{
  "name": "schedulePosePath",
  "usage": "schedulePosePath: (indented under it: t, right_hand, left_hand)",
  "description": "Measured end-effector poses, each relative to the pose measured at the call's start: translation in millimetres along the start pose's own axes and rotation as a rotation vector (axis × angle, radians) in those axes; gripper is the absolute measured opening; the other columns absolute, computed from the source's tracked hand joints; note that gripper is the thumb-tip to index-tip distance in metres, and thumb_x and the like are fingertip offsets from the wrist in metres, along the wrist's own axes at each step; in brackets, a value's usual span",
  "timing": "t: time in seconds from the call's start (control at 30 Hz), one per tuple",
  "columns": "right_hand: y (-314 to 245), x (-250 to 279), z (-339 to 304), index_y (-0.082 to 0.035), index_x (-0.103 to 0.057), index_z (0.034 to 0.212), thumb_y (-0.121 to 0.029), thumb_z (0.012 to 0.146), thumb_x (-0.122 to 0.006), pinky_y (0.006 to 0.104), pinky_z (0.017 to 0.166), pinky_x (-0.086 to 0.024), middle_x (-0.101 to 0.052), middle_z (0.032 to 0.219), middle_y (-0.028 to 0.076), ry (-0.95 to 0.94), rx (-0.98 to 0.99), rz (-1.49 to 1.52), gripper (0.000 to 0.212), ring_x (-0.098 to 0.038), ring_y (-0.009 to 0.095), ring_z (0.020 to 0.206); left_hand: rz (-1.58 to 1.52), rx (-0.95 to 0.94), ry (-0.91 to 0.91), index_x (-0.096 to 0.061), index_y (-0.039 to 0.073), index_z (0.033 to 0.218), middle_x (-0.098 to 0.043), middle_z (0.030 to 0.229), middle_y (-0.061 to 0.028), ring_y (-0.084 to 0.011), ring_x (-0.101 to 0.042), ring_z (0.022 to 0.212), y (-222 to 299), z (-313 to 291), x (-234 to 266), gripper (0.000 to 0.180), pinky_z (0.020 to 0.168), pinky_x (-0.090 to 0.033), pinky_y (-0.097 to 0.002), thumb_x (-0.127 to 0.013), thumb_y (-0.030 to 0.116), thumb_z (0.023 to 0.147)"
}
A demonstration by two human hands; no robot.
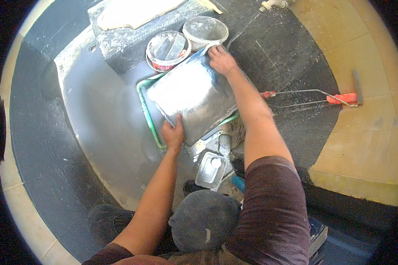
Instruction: The person prepares grey paint in a tray and then uses a roller to apply the paint to a floor.
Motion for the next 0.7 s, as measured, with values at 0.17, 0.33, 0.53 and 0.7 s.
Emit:
schedulePosePath:
  t: [0.17, 0.33, 0.53, 0.7]
  right_hand:
    - [-21, -21, -38, -0.012, -0.081, 0.085, -0.024, 0.088, -0.059, 0.0389, 0.109, -0.041, -0.070, 0.113, 0.005, -0.165, 0.044, 0.132, 0.024, -0.054, 0.025, 0.122]
    - [-23, -30, -66, -0.012, -0.080, 0.081, -0.020, 0.089, -0.059, 0.0373, 0.098, -0.046, -0.072, 0.102, 0.006, -0.262, 0.053, 0.155, 0.024, -0.058, 0.024, 0.113]
    - [-50, -25, -98, -0.013, -0.081, 0.089, -0.023, 0.093, -0.057, 0.0392, 0.100, -0.048, -0.075, 0.090, 0.006, -0.443, 0.046, 0.115, 0.026, -0.063, 0.025, 0.110]
    - [-51, -24, -134, -0.014, -0.079, 0.090, -0.021, 0.094, -0.055, 0.0410, 0.101, -0.047, -0.077, 0.095, 0.009, -0.485, 0.064, 0.154, 0.025, -0.066, 0.025, 0.109]
  left_hand:
    - [0.007, 0.073, 0.063, -0.072, -0.005, 0.096, -0.070, 0.078, -0.0217, -0.0324, -0.066, 0.066, -4, 6, 6, 0.038, 0.066, -0.049, -0.0434, -0.066, 0.033, 0.099]
    - [0.024, 0.086, 0.074, -0.071, -0.004, 0.091, -0.068, 0.072, -0.0196, -0.0298, -0.064, 0.063, -9, 9, 4, 0.038, 0.063, -0.048, -0.0438, -0.064, 0.033, 0.099]
    - [0.016, 0.098, 0.097, -0.069, -0.004, 0.082, -0.064, 0.065, -0.0181, -0.0282, -0.058, 0.056, -25, 10, 2, 0.040, 0.059, -0.043, -0.0456, -0.064, 0.033, 0.099]
    - [-0.031, 0.097, 0.110, -0.068, -0.004, 0.078, -0.063, 0.063, -0.0188, -0.0294, -0.057, 0.055, -19, 7, -3, 0.041, 0.058, -0.043, -0.0462, -0.065, 0.032, 0.097]
Point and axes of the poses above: each hand's wrist, its own z-axis towards the middle knuckle, its own x-axis out of the back of the hand, y = z × x, the point moved 9 cm from there along z, towards the middle knuckle
